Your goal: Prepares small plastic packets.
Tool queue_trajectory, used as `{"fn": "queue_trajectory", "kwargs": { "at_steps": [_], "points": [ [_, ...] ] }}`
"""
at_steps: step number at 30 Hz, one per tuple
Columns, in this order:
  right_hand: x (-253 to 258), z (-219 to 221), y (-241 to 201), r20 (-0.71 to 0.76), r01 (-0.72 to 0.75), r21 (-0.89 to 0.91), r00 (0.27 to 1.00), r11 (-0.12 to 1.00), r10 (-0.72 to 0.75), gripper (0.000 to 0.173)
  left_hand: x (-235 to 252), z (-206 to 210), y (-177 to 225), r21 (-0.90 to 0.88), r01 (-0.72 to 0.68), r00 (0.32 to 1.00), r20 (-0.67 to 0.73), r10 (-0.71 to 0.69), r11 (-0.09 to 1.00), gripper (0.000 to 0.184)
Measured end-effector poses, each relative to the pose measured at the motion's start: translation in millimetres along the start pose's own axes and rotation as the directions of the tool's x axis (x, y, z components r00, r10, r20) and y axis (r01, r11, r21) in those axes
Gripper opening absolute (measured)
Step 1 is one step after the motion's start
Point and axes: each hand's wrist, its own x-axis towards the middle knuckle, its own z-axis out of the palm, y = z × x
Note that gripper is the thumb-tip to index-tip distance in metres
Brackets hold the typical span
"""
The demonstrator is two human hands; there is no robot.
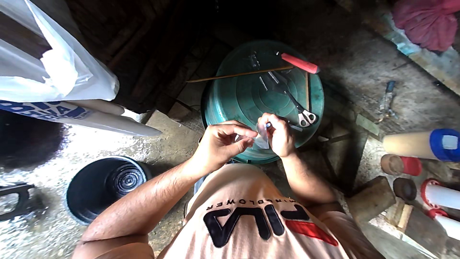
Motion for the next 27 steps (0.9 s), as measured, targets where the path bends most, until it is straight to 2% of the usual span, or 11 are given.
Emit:
{"fn": "queue_trajectory", "kwargs": {
  "at_steps": [10, 15, 16, 17, 19, 20, 22, 25, 27],
  "points": [
    [0.5, -1.2, 0.0, -0.001, -0.014, -0.01, 1.0, 1.0, 0.014, 0.056, -2.1, 0.6, 0.8, -0.01, 0.007, 1.0, 0.002, -0.007, 1.0, 0.017],
    [-3.9, -12.0, 0.5, -0.021, -0.083, 0.163, 0.996, 0.983, 0.087, 0.076, -6.5, -0.5, -1.9, -0.052, 0.003, 0.999, -0.033, -0.005, 0.999, 0.017],
    [-4.9, -18.1, -2.2, -0.018, -0.078, 0.173, 0.996, 0.982, 0.083, 0.075, -8.8, -0.8, -3.5, -0.056, -0.001, 0.999, -0.048, -0.002, 0.998, 0.017],
    [-6.6, -26.3, -6.3, -0.031, -0.079, 0.156, 0.996, 0.985, 0.085, 0.066, -11.4, -0.8, -5.6, -0.059, -0.007, 0.998, -0.064, 0.003, 0.998, 0.017],
    [-7.1, -47.5, -15.7, -0.106, -0.125, 0.021, 0.986, 0.992, 0.126, 0.034, -16.8, -0.1, -9.9, -0.065, -0.013, 0.995, -0.095, 0.007, 0.998, 0.016],
    [-4.0, -58.6, -19.7, -0.173, -0.182, -0.099, 0.971, 0.978, 0.163, 0.029, -19.8, 0.6, -12.1, -0.074, -0.016, 0.994, -0.11, 0.008, 0.997, 0.016],
    [9.8, -80.5, -21.4, -0.25, -0.278, -0.355, 0.948, 0.893, 0.196, 0.029, -24.9, 2.4, -17.0, -0.083, -0.036, 0.991, -0.131, 0.025, 0.996, 0.015],
    [31.9, -104.2, -16.0, -0.167, -0.282, -0.623, 0.959, 0.729, 0.228, 0.027, -29.3, 5.5, -20.5, -0.097, -0.059, 0.986, -0.161, 0.043, 0.994, 0.015],
    [44.8, -107.6, -7.7, -0.143, -0.301, -0.704, 0.947, 0.644, 0.287, 0.024, -30.9, 8.1, -20.6, -0.096, -0.071, 0.981, -0.187, 0.053, 0.993, 0.015]
  ]
}}
